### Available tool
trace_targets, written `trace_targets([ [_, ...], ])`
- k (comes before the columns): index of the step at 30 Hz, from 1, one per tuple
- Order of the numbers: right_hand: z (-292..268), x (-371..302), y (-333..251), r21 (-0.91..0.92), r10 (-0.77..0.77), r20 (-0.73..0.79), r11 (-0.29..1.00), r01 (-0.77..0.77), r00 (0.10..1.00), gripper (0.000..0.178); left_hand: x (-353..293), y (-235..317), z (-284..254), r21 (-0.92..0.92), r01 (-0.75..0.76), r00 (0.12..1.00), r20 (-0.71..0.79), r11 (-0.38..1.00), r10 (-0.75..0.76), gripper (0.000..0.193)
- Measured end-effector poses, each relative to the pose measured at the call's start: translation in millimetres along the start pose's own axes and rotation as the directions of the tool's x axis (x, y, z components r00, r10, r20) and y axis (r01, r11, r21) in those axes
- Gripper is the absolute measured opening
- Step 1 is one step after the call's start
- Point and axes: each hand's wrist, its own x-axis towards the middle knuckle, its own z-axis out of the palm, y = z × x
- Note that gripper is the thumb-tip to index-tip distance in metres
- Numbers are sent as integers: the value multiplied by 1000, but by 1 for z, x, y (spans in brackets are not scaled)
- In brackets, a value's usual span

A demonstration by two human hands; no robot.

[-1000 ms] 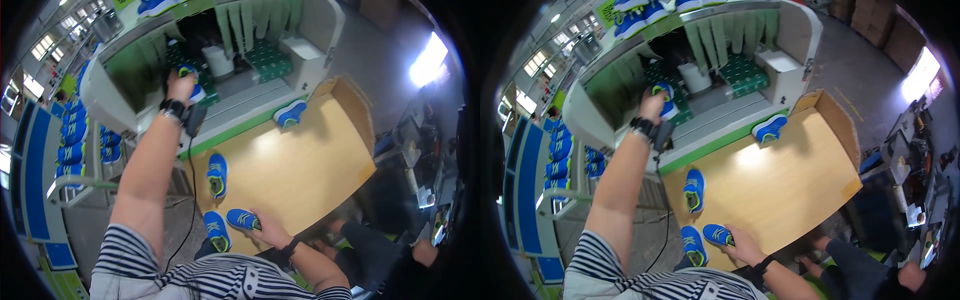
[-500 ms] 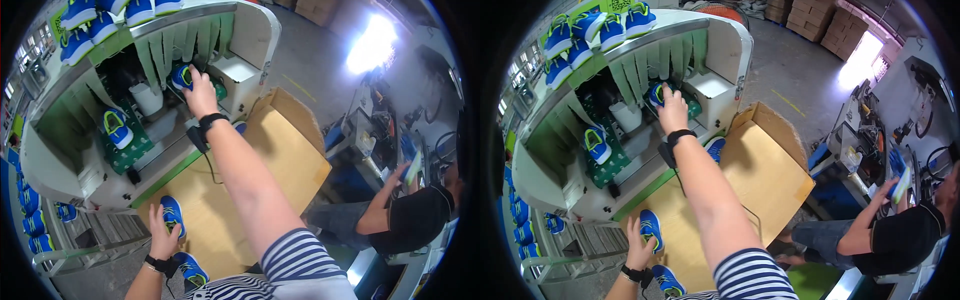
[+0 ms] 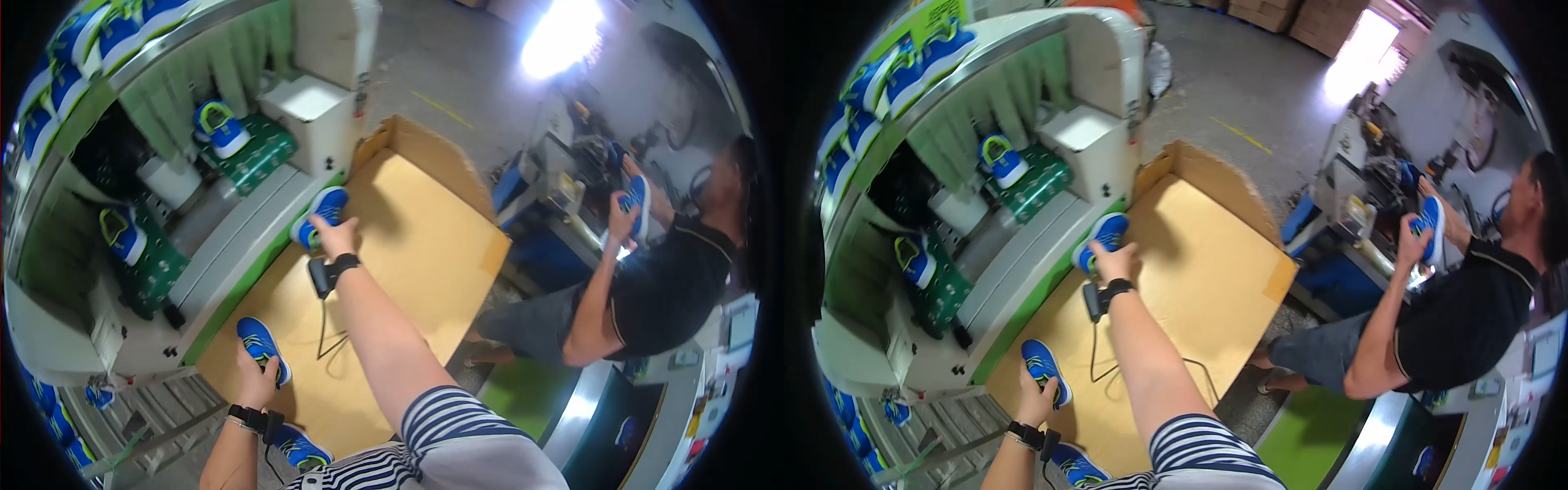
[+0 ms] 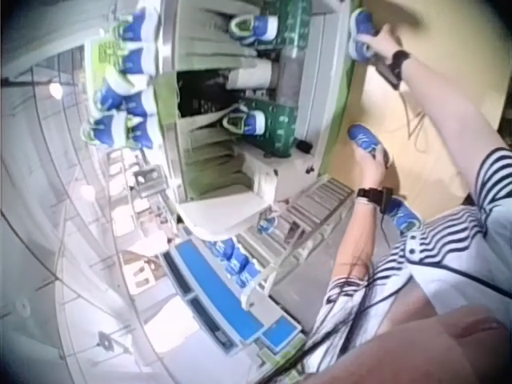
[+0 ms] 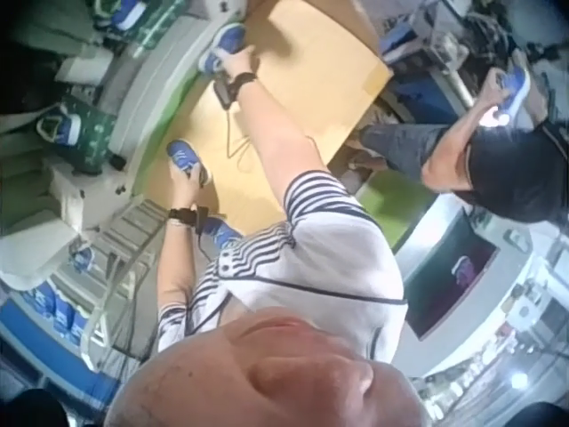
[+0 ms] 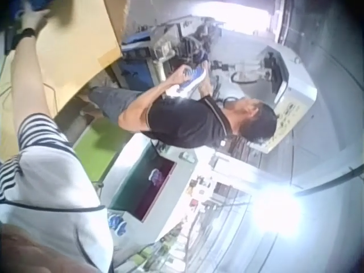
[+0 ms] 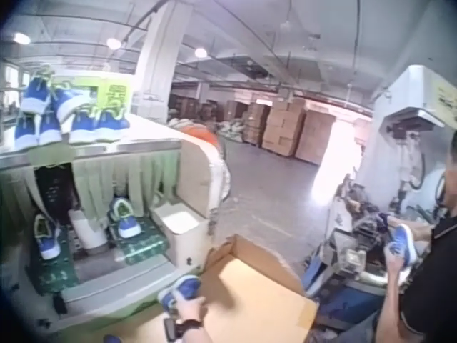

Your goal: Processing blue and green athletic shoes using industrial heat/curing machines and sorting them on a work table.

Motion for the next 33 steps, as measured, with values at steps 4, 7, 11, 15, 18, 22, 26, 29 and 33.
trace_targets([
  [4, -14, -27, 26, 178, -158, 62, 973, 144, 986, 89, 4, 27, 24, 8, -87, 991, 103, 996, 85, 95],
  [7, -43, -66, 38, 98, -313, 281, 950, 298, 907, 71, -22, 27, 41, 10, -176, 958, 231, 984, 169, 100],
  [11, -122, -105, 44, -33, -463, 331, 865, 501, 822, 72, -22, 69, 35, -449, 2, 948, 286, 893, 142, 69],
  [15, -158, -190, 20, 60, -443, 603, 854, 517, 663, 64, -42, 107, -8, -398, -286, 957, -168, 871, 238, 53],
  [18, -132, -189, 71, 127, -547, 529, 807, 577, 649, 70, -57, 66, 22, -368, -115, 993, -80, 923, 92, 75],
  [22, -100, -172, 175, 143, -481, 683, 826, 545, 550, 81, -52, 9, 55, -181, -1, 999, -37, 983, -6, 103],
  [26, -71, -207, 177, -62, -643, 470, 659, 749, 605, 89, -48, 5, 56, -141, -37, 988, -156, 989, 15, 95],
  [29, -81, -195, 167, 88, -546, 423, 819, 567, 723, 82, -38, 44, 21, -640, 263, 965, 162, 721, -209, 86],
  [33, -96, -185, 61, 155, -571, 292, 820, 551, 767, 76, -41, 103, -79, -673, -127, 981, -194, 728, -7, 79],
])
